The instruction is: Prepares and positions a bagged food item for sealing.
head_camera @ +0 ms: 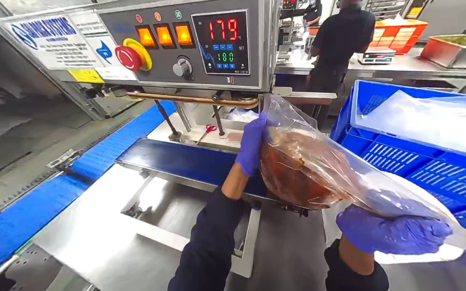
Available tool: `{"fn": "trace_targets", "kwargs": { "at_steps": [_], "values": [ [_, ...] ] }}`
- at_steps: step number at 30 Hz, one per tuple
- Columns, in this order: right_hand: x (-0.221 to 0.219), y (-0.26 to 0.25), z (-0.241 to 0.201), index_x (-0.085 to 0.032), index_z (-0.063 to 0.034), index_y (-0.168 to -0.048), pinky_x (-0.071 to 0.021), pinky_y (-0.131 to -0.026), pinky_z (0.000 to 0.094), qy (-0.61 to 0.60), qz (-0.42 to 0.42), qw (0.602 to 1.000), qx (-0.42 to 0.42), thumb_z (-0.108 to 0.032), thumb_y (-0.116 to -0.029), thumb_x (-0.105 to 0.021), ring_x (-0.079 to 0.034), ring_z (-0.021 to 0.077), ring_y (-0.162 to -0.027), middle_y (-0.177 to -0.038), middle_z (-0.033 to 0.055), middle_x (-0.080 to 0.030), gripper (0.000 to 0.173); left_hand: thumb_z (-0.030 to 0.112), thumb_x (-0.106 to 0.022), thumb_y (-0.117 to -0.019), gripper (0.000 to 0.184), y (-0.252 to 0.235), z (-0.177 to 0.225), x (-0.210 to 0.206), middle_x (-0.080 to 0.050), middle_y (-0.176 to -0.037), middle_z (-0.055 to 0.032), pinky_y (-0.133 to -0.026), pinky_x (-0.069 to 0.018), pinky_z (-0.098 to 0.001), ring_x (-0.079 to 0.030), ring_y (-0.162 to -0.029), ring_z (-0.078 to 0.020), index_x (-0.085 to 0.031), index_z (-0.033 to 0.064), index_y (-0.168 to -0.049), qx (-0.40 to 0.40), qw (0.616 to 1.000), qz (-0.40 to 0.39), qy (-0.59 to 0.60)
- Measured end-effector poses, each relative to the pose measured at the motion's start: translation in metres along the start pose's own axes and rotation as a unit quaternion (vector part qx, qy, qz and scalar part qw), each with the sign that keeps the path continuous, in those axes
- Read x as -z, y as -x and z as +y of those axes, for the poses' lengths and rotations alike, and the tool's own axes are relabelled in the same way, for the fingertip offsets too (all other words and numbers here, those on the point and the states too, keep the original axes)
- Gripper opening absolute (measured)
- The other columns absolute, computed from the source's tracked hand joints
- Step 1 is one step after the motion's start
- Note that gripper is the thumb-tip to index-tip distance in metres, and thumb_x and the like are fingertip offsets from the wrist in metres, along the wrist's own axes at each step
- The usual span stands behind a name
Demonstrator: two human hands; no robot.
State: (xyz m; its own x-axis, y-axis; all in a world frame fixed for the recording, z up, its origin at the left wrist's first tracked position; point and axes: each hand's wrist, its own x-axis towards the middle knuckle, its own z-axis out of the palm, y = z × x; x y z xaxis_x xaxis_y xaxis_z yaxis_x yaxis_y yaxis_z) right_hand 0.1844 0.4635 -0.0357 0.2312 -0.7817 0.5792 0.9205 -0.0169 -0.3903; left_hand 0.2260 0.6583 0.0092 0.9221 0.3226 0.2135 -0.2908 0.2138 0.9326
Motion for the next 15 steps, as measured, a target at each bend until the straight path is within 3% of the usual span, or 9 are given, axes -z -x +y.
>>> {"fn": "trace_targets", "kwargs": {
  "at_steps": [4, 7, 9, 12, 13, 14, 15],
  "values": [
    [-0.004, 0.004, -0.011, -0.063, -0.0136, -0.101, -0.0534, -0.086, 0.0149, 0.003, -0.039, 0.999, -0.001, -0.007, -0.1078, -0.033, -0.066, -0.0074, -0.092, -0.09, -0.0159, -0.07, 0.032, 0.025, -0.038, -0.1111, 0.04, -0.003, 0.003, 0.001, -0.06, -0.064, 0.0039, -0.056, -0.0529, -0.0202, -0.058, -0.056, -0.0036, -0.067, 0.0065, -0.091, -0.008, 1.0, 0.013, 0.021],
    [0.01, 0.011, -0.019, -0.062, -0.0231, -0.11, -0.0531, -0.089, 0.0135, 0.019, -0.148, 0.988, 0.043, -0.024, -0.1108, -0.035, -0.066, -0.0087, -0.097, -0.097, -0.021, -0.07, 0.027, 0.024, -0.037, -0.1106, 0.036, 0.003, 0.003, 0.01, -0.068, -0.077, -0.0005, -0.066, -0.0587, -0.0244, -0.067, -0.07, -0.0068, -0.066, 0.0066, -0.099, -0.017, 0.997, -0.011, 0.08],
    [0.013, 0.016, -0.024, -0.063, -0.0242, -0.115, -0.053, -0.093, 0.0157, -0.015, -0.192, 0.979, 0.061, -0.031, -0.1107, -0.039, -0.067, -0.0061, -0.102, -0.102, -0.0201, -0.072, 0.026, 0.023, -0.037, -0.1103, 0.034, 0.003, 0.004, 0.013, -0.067, -0.076, 0.0003, -0.064, -0.058, -0.0232, -0.066, -0.068, -0.0058, -0.066, 0.0079, -0.098, -0.013, 0.996, -0.017, 0.085],
    [0.011, 0.016, -0.022, -0.06, -0.0237, -0.123, -0.0521, -0.097, 0.0168, 0.009, -0.219, 0.971, 0.1, -0.029, -0.1115, -0.037, -0.065, -0.0056, -0.109, -0.11, -0.0201, -0.07, 0.026, 0.022, -0.039, -0.1093, 0.033, -0.009, 0.001, 0.016, -0.063, -0.069, 0.0032, -0.059, -0.0546, -0.0209, -0.061, -0.062, -0.0039, -0.065, 0.0099, -0.092, -0.011, 0.998, -0.035, 0.054],
    [0.003, 0.014, -0.029, -0.061, -0.022, -0.121, -0.0514, -0.098, 0.017, 0.018, -0.202, 0.977, 0.07, -0.027, -0.1115, -0.037, -0.065, -0.0049, -0.109, -0.109, -0.0185, -0.07, 0.026, 0.023, -0.04, -0.1094, 0.034, -0.014, 0.0, 0.015, -0.061, -0.067, 0.0037, -0.057, -0.0531, -0.0204, -0.059, -0.059, -0.0036, -0.064, 0.0099, -0.09, -0.011, 0.999, -0.033, 0.037],
    [-0.025, 0.009, -0.051, -0.064, -0.0138, -0.111, -0.0511, -0.097, 0.0172, 0.013, -0.139, 0.99, -0.002, -0.019, -0.1096, -0.041, -0.066, -0.0025, -0.104, -0.1, -0.0124, -0.071, 0.024, 0.025, -0.04, -0.1098, 0.035, -0.018, -0.001, 0.016, -0.06, -0.065, 0.0038, -0.056, -0.0521, -0.0202, -0.058, -0.058, -0.0035, -0.065, 0.0093, -0.09, -0.013, 0.999, -0.032, 0.021],
    [-0.077, -0.004, -0.088, -0.064, 0.0016, -0.098, -0.05, -0.095, 0.0176, 0.006, -0.028, 0.994, -0.102, -0.003, -0.1016, -0.042, -0.066, 0.0032, -0.095, -0.089, -0.0007, -0.069, 0.023, 0.025, -0.039, -0.11, 0.036, -0.022, -0.002, 0.015, -0.058, -0.064, 0.0042, -0.054, -0.0507, -0.0197, -0.056, -0.056, -0.0032, -0.065, 0.0088, -0.09, -0.019, 0.999, -0.031, 0.011]
  ]
}}
